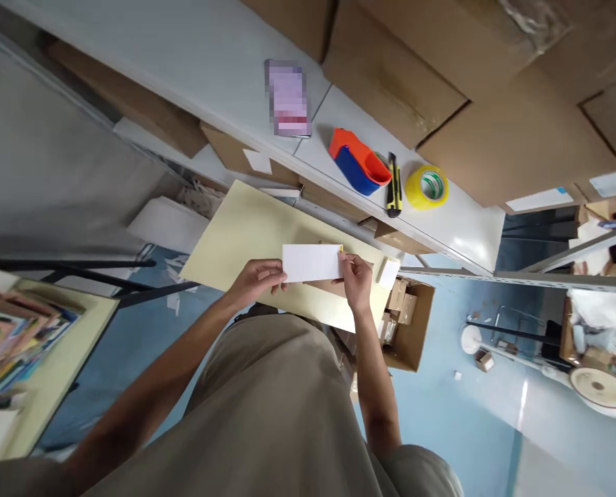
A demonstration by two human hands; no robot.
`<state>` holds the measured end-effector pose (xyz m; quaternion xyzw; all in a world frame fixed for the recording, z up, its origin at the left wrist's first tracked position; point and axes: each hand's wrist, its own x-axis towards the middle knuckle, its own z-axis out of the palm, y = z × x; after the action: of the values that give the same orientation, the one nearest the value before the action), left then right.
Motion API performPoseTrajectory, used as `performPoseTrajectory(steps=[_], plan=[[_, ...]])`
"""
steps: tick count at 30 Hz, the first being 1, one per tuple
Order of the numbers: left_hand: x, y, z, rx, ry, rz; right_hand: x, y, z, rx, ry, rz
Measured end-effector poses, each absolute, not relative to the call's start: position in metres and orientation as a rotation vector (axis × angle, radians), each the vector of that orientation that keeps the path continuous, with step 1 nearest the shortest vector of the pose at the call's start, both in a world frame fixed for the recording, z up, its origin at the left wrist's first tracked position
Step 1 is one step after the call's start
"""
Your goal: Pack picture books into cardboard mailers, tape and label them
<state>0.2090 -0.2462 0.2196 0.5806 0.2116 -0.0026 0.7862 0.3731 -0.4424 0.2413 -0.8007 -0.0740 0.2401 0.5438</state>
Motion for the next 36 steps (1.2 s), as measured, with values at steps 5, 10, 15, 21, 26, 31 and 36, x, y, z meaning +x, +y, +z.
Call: performPoseTrajectory(steps=[5, 10, 15, 21, 26, 31, 36], plan=[[0.179, -0.209, 0.225, 1.251, 0.414, 0.031, 0.358, -0.408, 0.248, -1.986, -0.249, 0.58], [0.156, -0.185, 0.227, 1.252, 0.382, 0.037, 0.344, -0.386, 0.252, -2.062, -0.275, 0.561], [0.143, -0.17, 0.218, 1.253, 0.37, 0.015, 0.334, -0.369, 0.251, -2.096, -0.262, 0.554], [0.136, -0.152, 0.22, 1.239, 0.316, 0.019, 0.327, -0.357, 0.249, -2.142, -0.274, 0.565], [0.135, -0.141, 0.221, 1.242, 0.255, 0.03, 0.323, -0.349, 0.248, -2.106, -0.281, 0.536], [0.137, -0.137, 0.218, 1.203, 0.246, 0.045, 0.323, -0.345, 0.247, -2.127, -0.291, 0.506], [0.142, -0.132, 0.216, 1.198, 0.226, 0.043, 0.327, -0.344, 0.244, -2.148, -0.302, 0.496]])
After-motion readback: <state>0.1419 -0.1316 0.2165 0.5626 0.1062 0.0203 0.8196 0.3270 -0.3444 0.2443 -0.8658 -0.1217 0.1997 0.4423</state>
